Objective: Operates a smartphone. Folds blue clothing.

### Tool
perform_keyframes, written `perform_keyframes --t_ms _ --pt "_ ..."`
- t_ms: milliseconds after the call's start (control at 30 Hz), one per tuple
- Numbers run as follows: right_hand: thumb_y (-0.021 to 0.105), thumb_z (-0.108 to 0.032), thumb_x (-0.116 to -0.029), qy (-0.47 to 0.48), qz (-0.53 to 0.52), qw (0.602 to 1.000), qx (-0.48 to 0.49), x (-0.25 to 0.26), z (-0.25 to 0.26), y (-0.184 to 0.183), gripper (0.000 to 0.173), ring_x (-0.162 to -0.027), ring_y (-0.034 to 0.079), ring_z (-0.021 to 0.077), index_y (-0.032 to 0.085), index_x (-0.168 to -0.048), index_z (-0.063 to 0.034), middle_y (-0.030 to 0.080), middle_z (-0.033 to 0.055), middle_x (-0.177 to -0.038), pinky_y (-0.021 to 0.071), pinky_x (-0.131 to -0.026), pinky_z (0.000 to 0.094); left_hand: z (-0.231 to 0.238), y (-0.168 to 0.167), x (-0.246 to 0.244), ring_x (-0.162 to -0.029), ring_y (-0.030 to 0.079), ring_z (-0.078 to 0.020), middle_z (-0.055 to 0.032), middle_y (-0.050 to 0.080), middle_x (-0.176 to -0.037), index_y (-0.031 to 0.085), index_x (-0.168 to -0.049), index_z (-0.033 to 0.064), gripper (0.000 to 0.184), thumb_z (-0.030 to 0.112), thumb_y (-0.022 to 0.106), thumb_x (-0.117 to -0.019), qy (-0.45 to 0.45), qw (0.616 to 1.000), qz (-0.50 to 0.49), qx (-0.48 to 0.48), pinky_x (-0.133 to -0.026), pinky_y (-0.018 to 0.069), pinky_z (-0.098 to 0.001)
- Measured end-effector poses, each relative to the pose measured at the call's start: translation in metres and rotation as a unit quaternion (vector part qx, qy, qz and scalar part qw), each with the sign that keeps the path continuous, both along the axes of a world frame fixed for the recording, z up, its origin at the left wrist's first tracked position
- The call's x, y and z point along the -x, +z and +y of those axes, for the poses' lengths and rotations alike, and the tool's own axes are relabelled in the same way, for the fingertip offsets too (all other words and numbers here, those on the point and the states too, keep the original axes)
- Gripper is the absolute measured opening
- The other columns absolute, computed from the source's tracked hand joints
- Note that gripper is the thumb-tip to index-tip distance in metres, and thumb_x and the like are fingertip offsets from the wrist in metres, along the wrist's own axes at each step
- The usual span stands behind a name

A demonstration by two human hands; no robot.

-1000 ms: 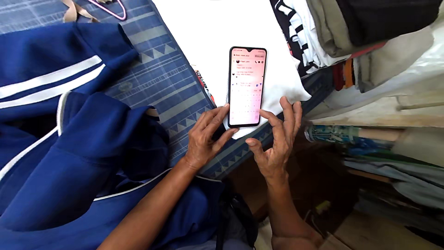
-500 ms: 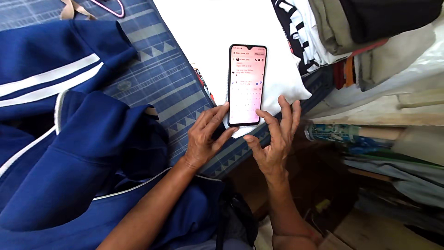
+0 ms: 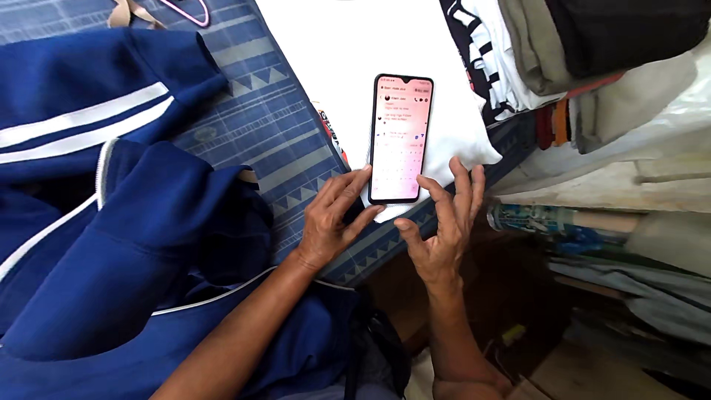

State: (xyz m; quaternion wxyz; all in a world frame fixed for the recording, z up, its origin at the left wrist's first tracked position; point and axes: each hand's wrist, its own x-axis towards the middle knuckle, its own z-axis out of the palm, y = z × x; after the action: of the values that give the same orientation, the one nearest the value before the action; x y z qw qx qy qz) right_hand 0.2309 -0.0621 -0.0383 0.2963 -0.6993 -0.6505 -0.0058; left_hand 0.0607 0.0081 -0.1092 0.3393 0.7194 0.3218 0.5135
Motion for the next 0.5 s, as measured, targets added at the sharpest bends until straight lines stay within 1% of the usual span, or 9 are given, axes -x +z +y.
perform_keyframes --t_ms 200,333,500 --pt "0.051 -0.071 -0.0948 0.002 0.0 1.0 -0.017 0.0017 0.0005 0.0022 0.071 -0.155 0.019 0.0423 0.066 -0.132 -0.0121 0.04 0.0206 -0.159 0.0151 -0.126 0.0564 -0.0007 0.0 -0.0003 -0.113 0.067 -0.0248 -0.0221 0.068 -0.124 0.064 -0.131 -0.0075 0.049 0.019 0.077 -0.0916 -0.001 1.0 -0.003 0.004 -0.099 0.0538 -0.0324" --pt "0.052 -0.071 -0.0946 0.011 -0.002 1.0 -0.016 0.0028 0.003 0.0022 0.071 -0.154 0.02 0.0433 0.065 -0.132 -0.0119 0.04 0.0226 -0.158 0.0156 -0.125 0.0581 -0.0001 0.0005 0.0003 -0.113 0.067 -0.0249 -0.022 0.068 -0.125 0.064 -0.132 -0.0076 0.05 0.02 0.077 -0.0917 -0.004 1.0 -0.003 0.005 -0.099 0.0537 -0.0328" --pt "0.052 -0.07 -0.0948 0.008 0.0 1.0 0.0 0.0042 0.0044 -0.0001 0.071 -0.154 0.019 0.0444 0.065 -0.132 -0.011 0.04 0.0226 -0.158 0.0154 -0.125 0.0584 0.0001 0.0011 0.0008 -0.114 0.067 -0.0247 -0.0219 0.068 -0.125 0.063 -0.132 -0.0075 0.05 0.02 0.076 -0.0919 -0.006 1.0 0.001 0.004 -0.099 0.0537 -0.0327"
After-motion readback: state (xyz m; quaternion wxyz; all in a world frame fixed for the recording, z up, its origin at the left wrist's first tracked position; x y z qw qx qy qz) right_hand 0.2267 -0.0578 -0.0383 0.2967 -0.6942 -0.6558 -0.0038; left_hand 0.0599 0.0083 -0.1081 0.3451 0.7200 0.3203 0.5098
